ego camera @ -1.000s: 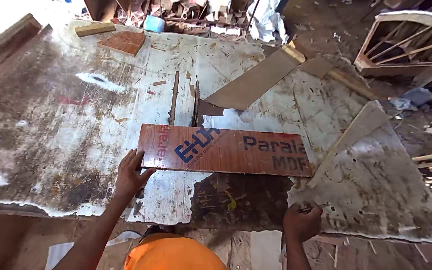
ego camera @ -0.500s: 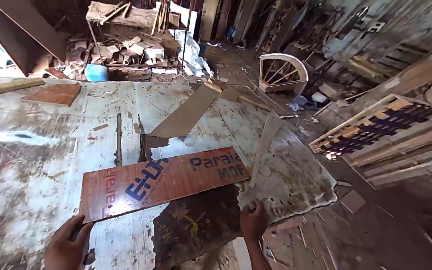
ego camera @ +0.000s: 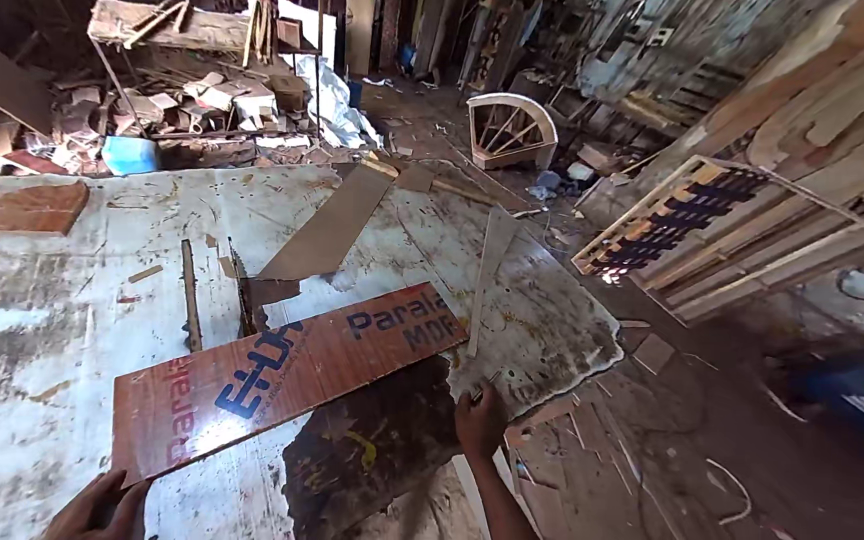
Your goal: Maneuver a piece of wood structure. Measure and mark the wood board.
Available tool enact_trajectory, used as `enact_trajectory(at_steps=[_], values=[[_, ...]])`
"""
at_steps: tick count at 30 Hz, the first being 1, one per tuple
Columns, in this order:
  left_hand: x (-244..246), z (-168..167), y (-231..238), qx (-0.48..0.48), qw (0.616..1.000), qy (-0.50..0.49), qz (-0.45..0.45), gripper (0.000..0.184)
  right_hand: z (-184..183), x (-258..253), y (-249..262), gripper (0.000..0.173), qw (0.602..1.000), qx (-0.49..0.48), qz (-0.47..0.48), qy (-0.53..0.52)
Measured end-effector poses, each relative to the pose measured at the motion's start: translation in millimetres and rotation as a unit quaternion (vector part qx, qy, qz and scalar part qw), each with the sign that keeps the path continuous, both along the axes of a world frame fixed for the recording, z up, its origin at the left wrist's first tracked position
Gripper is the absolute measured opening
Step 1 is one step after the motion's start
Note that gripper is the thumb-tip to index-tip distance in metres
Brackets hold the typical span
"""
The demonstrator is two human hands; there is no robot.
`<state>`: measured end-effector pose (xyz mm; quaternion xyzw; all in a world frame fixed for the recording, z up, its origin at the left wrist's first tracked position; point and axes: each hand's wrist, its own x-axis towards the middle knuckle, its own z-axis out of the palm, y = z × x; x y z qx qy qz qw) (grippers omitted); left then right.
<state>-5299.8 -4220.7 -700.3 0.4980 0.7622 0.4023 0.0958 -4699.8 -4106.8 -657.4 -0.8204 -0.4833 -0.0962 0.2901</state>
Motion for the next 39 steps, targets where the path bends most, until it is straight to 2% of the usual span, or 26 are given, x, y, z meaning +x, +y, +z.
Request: enact_trajectory(at_steps=[9,14,16,18,22,26,29,31,32,34,36,39], values=[[2,-1,-1,0.008,1.0,-0.008,0.013,0.043,-5,2,0,0.037,1.0,0.016,0.002,-0.002],[10,14,-4,-0.003,1.0,-0.004,0.013,0.045,10,8,0,0.043,0.996,0.001,0.022,0.085],[12,16,-1,0.004,1.0,-0.01,0.015,0.045,24,20,13,0.043,0.99,0.002,0.027,0.135],[15,18,1,0.003,1.0,-0.018,0.02,0.045,38,35,31,0.05,0.982,-0.032,0.027,0.182],[20,18,4,-0.006,0.999,-0.034,0.03,0.046,38,61,71,0.065,0.981,-0.07,0.067,0.17],[55,18,0,-0.028,0.992,0.022,0.118,0.053,56,64,92,0.052,0.976,-0.14,0.086,0.145],[114,31,-6,-0.012,0.981,0.024,0.194,0.072,70,79,88,0.042,0.956,-0.12,0.074,0.259],[167,48,-7,0.028,0.986,-0.019,0.163,0.073,81,88,78,0.037,0.915,-0.043,0.077,0.394],[195,57,-7,0.039,0.991,-0.056,0.118,0.069,90,86,69,0.035,0.876,-0.001,0.079,0.475],[253,78,3,0.022,0.988,-0.156,0.004,0.053,106,75,42,0.03,0.804,0.05,0.08,0.587],[300,96,26,-0.026,0.957,-0.251,-0.141,0.04,117,54,10,0.029,0.746,0.042,0.086,0.659],[356,113,75,-0.115,0.895,-0.295,-0.313,0.038,122,13,-36,0.036,0.637,-0.045,0.107,0.762]])
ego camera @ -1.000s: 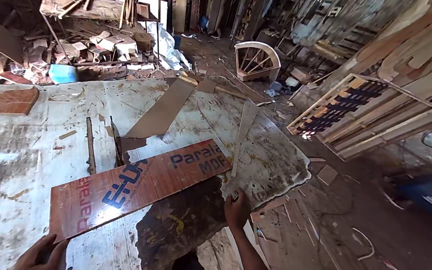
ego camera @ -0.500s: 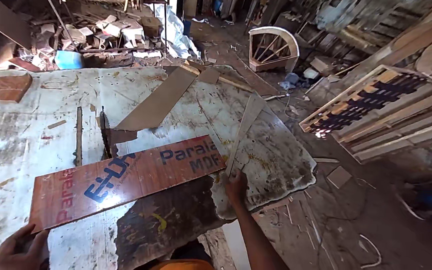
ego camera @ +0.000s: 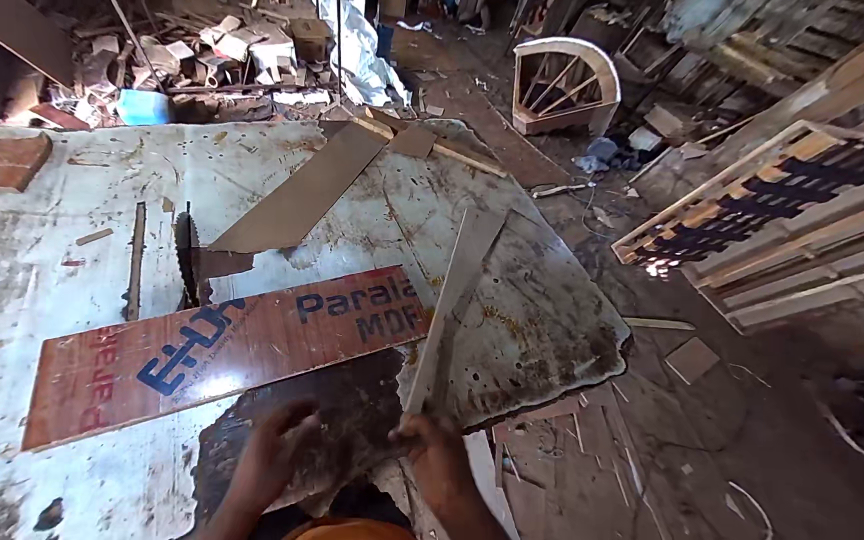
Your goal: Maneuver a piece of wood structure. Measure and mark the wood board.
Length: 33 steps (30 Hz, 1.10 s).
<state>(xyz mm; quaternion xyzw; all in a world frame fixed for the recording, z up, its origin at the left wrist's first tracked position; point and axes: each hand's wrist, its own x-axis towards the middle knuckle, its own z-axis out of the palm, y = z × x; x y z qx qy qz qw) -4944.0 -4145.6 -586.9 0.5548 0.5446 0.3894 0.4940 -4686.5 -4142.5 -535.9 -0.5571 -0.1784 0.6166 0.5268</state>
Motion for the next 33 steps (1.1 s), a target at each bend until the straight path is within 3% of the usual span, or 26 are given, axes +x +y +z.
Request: enact_trajectory(at_steps=[3,7,9,12,14,16,20,25,27,30,33], values=[[51,13,48,-0.12,0.982,-0.106,-0.096,0.041,9,-44,-34,0.041,0.985,-0.038,0.145,0.082],[80,32,88,-0.324,0.902,-0.24,-0.154,0.059,12,-76,-52,0.036,0.935,-0.017,0.344,0.085],[75,48,93,-0.314,0.908,-0.218,-0.173,0.042,6,-75,-53,0.034,0.92,0.01,0.388,0.054],[41,68,82,-0.201,0.955,-0.096,-0.193,0.024,-9,-64,-56,0.033,0.905,0.054,0.421,0.016],[0,76,69,-0.118,0.975,0.044,-0.184,0.027,-17,-57,-53,0.034,0.913,0.046,0.405,-0.004],[-58,75,53,-0.031,0.973,0.164,-0.161,0.043,-20,-57,-46,0.033,0.936,0.042,0.345,-0.056],[-199,60,17,0.124,0.922,0.355,-0.096,0.052,-14,-74,-13,0.027,0.956,0.122,0.17,-0.206],[-388,45,-54,0.166,0.826,0.529,-0.101,0.054,-5,-142,25,0.032,0.872,0.193,0.051,-0.447],[-456,34,-80,0.167,0.804,0.559,-0.116,0.054,-14,-174,36,0.042,0.832,0.213,0.08,-0.507],[-536,17,-108,0.153,0.8,0.572,-0.1,0.053,-36,-219,41,0.056,0.759,0.209,0.189,-0.588],[-590,5,-103,0.106,0.818,0.56,-0.078,0.04,-54,-264,41,0.062,0.72,0.218,0.24,-0.614]])
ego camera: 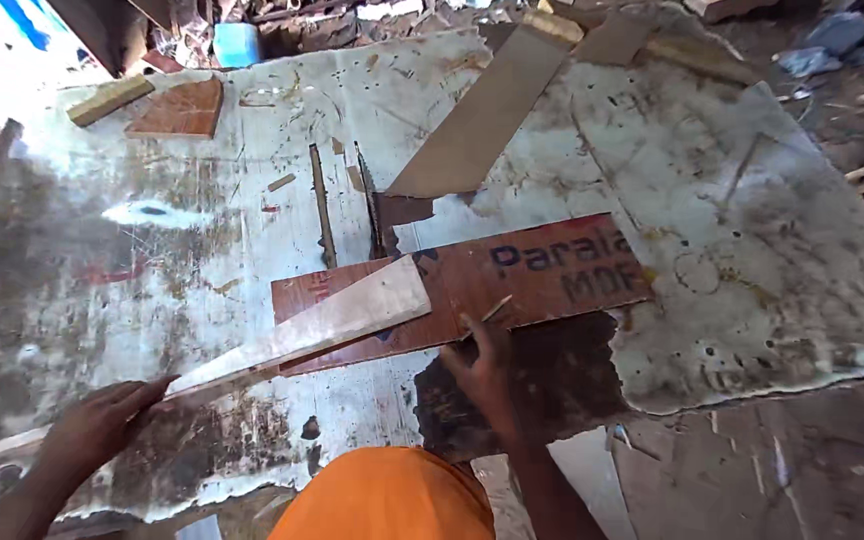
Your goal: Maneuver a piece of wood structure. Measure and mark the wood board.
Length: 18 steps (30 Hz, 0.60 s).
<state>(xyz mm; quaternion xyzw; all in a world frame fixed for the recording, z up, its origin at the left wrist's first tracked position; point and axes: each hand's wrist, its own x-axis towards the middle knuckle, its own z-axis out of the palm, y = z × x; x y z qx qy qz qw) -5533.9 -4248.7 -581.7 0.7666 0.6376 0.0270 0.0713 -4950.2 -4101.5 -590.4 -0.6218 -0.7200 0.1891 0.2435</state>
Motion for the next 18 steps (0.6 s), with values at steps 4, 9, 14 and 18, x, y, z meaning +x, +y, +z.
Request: enact_trajectory(at_steps=[4,9,14,18], values=[[-23,-13,15,-0.043,0.997,0.016,0.055,0.033,-14,-33,-7,0.066,0.999,-0.017,0.023,-0.039],[55,1,49,-0.022,0.992,-0.065,0.11,0.079,-19,-46,-6,0.069,0.998,-0.009,0.053,-0.045],[167,2,104,-0.024,0.993,-0.117,0.004,0.083,-33,-46,-11,0.066,0.994,0.022,0.098,-0.038],[187,-13,122,-0.018,0.992,-0.124,-0.022,0.072,-30,-58,4,0.05,0.995,0.017,0.092,-0.017]])
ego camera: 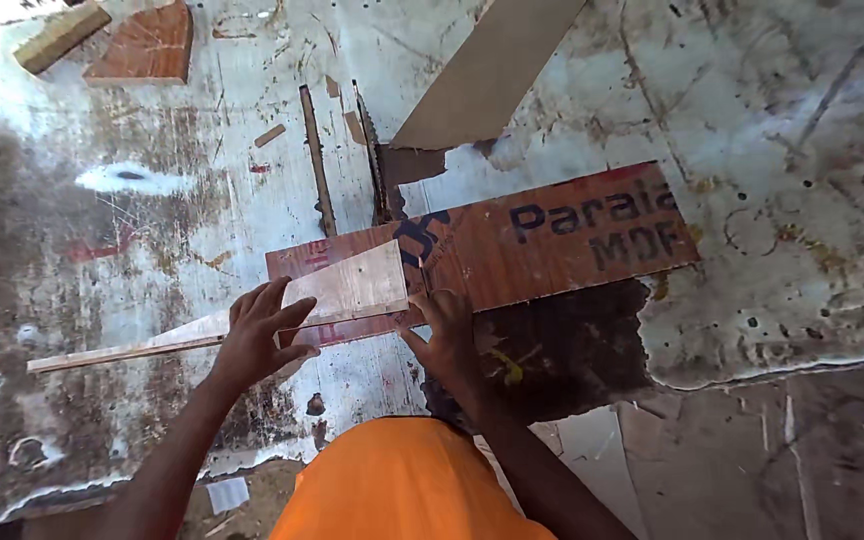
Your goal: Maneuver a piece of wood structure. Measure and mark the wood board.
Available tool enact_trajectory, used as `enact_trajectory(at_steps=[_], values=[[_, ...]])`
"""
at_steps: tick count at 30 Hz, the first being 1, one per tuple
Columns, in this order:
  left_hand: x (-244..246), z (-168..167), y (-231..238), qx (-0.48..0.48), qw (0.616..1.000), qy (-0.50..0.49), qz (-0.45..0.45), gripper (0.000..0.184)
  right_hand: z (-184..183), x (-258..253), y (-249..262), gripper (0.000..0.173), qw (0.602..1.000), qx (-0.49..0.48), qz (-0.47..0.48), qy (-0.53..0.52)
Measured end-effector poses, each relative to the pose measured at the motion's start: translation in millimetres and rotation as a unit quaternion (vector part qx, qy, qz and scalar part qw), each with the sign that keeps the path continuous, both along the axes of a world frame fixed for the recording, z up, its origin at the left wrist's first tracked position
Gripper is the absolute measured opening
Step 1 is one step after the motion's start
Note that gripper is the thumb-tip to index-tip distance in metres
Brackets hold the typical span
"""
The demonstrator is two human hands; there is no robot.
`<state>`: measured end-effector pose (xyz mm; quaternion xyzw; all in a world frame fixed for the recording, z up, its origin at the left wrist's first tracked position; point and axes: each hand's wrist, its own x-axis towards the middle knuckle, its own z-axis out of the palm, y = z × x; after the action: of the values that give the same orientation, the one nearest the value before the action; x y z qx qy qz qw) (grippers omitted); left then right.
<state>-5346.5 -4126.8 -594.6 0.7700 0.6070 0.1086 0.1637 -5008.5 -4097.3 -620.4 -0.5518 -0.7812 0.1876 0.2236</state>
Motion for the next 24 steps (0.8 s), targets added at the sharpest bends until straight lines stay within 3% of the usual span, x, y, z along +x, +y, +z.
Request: enact_trajectory(at_steps=[8,13,24], values=[[0,-9,-21,0.026,0.998,-0.049,0.011,0.045,-14,5,-1,0.022,0.998,0.015,0.019,0.055],[4,-16,-29,0.046,0.998,-0.046,0.019,0.042,-26,6,3,0.02,0.994,0.052,0.01,0.092],[6,-15,-31,0.045,0.998,-0.026,0.025,0.045,-21,8,4,0.018,0.993,0.036,0.012,0.11]])
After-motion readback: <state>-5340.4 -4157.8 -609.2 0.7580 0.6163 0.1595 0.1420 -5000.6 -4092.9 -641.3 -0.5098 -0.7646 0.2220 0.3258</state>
